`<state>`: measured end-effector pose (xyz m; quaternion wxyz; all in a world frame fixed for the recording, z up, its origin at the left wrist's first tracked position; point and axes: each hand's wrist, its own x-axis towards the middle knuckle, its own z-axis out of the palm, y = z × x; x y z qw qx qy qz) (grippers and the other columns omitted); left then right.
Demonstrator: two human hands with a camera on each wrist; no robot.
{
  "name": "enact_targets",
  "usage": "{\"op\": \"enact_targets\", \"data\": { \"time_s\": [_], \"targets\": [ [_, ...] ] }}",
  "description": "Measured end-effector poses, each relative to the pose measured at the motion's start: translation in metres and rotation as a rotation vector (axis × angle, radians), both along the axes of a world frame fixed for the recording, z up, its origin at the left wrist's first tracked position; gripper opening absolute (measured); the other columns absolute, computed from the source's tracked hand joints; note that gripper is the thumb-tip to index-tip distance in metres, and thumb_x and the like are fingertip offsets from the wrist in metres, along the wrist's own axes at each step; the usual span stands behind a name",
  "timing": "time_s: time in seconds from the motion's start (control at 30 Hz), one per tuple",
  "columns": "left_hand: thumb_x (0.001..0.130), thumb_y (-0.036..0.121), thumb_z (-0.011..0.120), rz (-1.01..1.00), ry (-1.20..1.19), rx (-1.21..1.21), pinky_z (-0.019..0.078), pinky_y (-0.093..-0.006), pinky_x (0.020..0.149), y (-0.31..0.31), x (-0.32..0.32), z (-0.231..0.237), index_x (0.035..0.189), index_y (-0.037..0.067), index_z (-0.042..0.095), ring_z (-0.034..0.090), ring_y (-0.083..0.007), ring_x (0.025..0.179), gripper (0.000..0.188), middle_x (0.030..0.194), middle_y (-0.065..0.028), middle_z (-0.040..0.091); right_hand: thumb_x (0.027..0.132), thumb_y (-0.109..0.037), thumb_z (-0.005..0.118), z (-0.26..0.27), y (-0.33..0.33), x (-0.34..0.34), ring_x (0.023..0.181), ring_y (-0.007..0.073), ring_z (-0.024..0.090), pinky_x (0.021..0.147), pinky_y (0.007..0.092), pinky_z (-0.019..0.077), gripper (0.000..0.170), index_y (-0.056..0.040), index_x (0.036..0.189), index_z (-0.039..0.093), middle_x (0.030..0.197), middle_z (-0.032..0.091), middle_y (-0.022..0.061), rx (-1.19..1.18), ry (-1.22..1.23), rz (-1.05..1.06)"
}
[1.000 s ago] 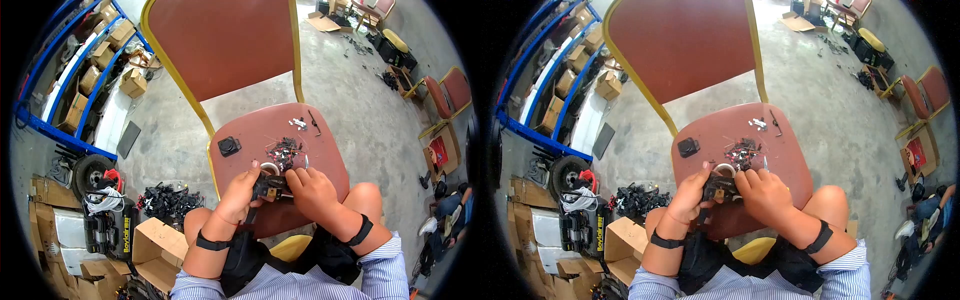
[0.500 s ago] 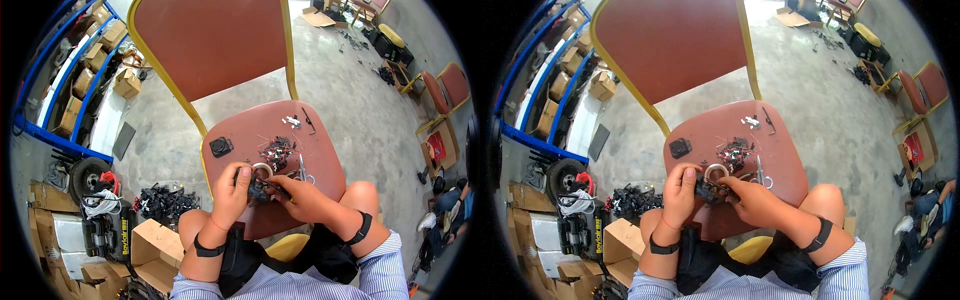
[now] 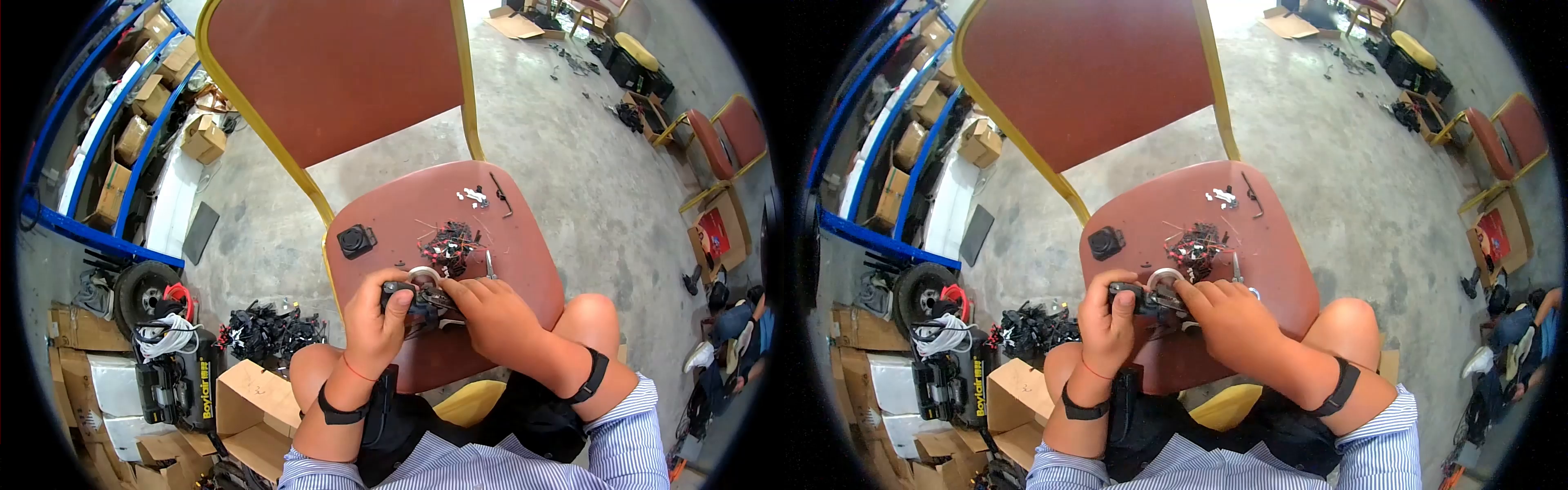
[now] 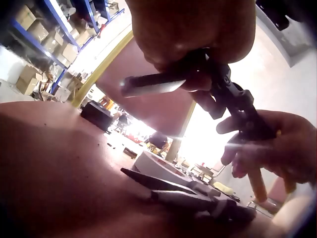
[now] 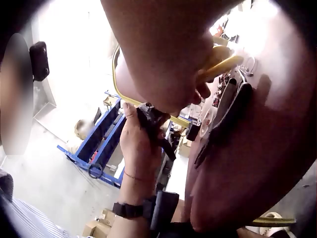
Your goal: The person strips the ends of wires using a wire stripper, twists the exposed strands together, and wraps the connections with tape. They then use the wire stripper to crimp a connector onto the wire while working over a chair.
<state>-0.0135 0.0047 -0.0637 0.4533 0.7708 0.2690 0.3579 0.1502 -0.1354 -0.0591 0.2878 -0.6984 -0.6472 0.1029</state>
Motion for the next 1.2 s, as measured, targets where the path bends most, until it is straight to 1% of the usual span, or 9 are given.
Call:
{"op": "enact_targets", "data": {
  "time_s": [0.27, 0.47, 0.63, 0.77, 0.87, 0.93, 1.07, 1.17, 1.2],
  "targets": [
    [0.098, 0.034, 0.069, -0.01, -0.013, 0.07, 0.0549, -0.0321, 0.075, -0.003, 0.001, 0.003, 0.112, 0.001, 0.064, 0.071, -0.0221, 0.083, 0.036, 0.093, -0.0123, 0.073, 0.079, -0.004, 0.063, 0.007, -0.003, -0.007, 0.09, 0.0298, 0.061, 0.078, 0.0431, 0.0512, 0.06, -0.0039, 0.138, 0.054, 0.102, 0.063, 0.0106, -0.02, -0.069, -0.059],
    [0.098, 0.035, 0.069, 0.006, 0.002, 0.101, 0.0551, -0.0336, 0.074, -0.008, 0.002, 0.008, 0.107, 0.001, 0.063, 0.072, -0.026, 0.082, 0.036, 0.092, -0.0132, 0.073, 0.083, 0.0, 0.06, 0.001, -0.005, -0.006, 0.105, 0.0388, 0.062, 0.086, 0.0475, 0.0526, 0.045, -0.0015, 0.128, 0.056, 0.113, 0.064, 0.0176, -0.062, 0.221, -0.057],
    [0.099, 0.031, 0.068, 0.038, -0.021, 0.204, 0.054, -0.0362, 0.07, -0.012, 0.008, 0.012, 0.102, 0.002, 0.061, 0.069, -0.0323, 0.077, 0.03, 0.088, -0.0154, 0.069, 0.084, 0.001, 0.061, 0.003, 0.0, -0.001, 0.103, 0.0435, 0.064, 0.086, 0.0483, 0.0524, 0.04, 0.0008, 0.124, 0.057, 0.109, 0.067, 0.0238, -0.093, 0.454, -0.039],
    [0.102, 0.026, 0.064, 0.057, 0.045, 0.219, 0.0519, -0.0335, 0.073, -0.012, 0.006, 0.013, 0.102, 0.002, 0.061, 0.066, -0.0245, 0.079, 0.024, 0.09, -0.0126, 0.068, 0.089, -0.001, 0.062, 0.0, 0.004, -0.005, 0.098, 0.0443, 0.067, 0.084, 0.046, 0.053, 0.029, 0.0025, 0.118, 0.06, 0.102, 0.069, 0.0259, -0.124, 0.674, -0.059],
    [0.1, 0.023, 0.066, 0.089, 0.048, 0.27, 0.0516, -0.0354, 0.071, -0.011, 0.007, 0.014, 0.101, 0.002, 0.061, 0.065, -0.0281, 0.077, 0.022, 0.088, -0.014, 0.066, 0.096, -0.004, 0.062, -0.004, 0.011, -0.004, 0.096, 0.0306, 0.069, 0.084, 0.0394, 0.0528, 0.024, 0.0017, 0.119, 0.06, 0.103, 0.07, 0.0199, -0.199, 0.713, -0.044],
    [0.098, 0.023, 0.069, 0.107, 0.053, 0.298, 0.0513, -0.0389, 0.067, -0.007, 0.007, 0.012, 0.101, 0.001, 0.06, 0.065, -0.0349, 0.074, 0.023, 0.086, -0.0164, 0.065, 0.095, -0.004, 0.063, -0.002, 0.014, -0.006, 0.096, 0.0297, 0.069, 0.084, 0.039, 0.0524, 0.025, 0.002, 0.119, 0.061, 0.104, 0.07, 0.02, -0.154, 0.718, -0.045],
    [0.098, 0.022, 0.069, 0.12, 0.056, 0.281, 0.0513, -0.0392, 0.068, -0.007, 0.004, 0.012, 0.1, 0.001, 0.061, 0.065, -0.0346, 0.075, 0.023, 0.086, -0.0167, 0.065, 0.094, -0.005, 0.065, 0.002, 0.017, -0.009, 0.096, 0.0277, 0.068, 0.084, 0.0377, 0.0515, 0.026, 0.002, 0.119, 0.062, 0.104, 0.069, 0.0202, -0.2, 0.716, -0.06],
    [0.098, 0.022, 0.069, 0.126, 0.058, 0.303, 0.0515, -0.0392, 0.069, -0.008, 0.001, 0.013, 0.1, 0.001, 0.061, 0.065, -0.0345, 0.076, 0.022, 0.087, -0.0167, 0.065, 0.094, -0.007, 0.065, 0.013, 0.018, -0.008, 0.108, 0.0376, 0.069, 0.09, 0.0415, 0.0524, 0.03, 0.0023, 0.122, 0.063, 0.111, 0.071, 0.0242, -0.266, 0.73, -0.058],
    [0.098, 0.022, 0.069, 0.128, 0.059, 0.317, 0.0516, -0.0391, 0.069, -0.008, 0.0, 0.012, 0.1, 0.001, 0.061, 0.065, -0.0344, 0.076, 0.022, 0.087, -0.0167, 0.065, 0.094, -0.008, 0.066, 0.012, 0.018, -0.009, 0.107, 0.0372, 0.069, 0.089, 0.0415, 0.0523, 0.029, 0.002, 0.121, 0.063, 0.11, 0.071, 0.024, -0.265, 0.748, -0.052]
  ]
}}
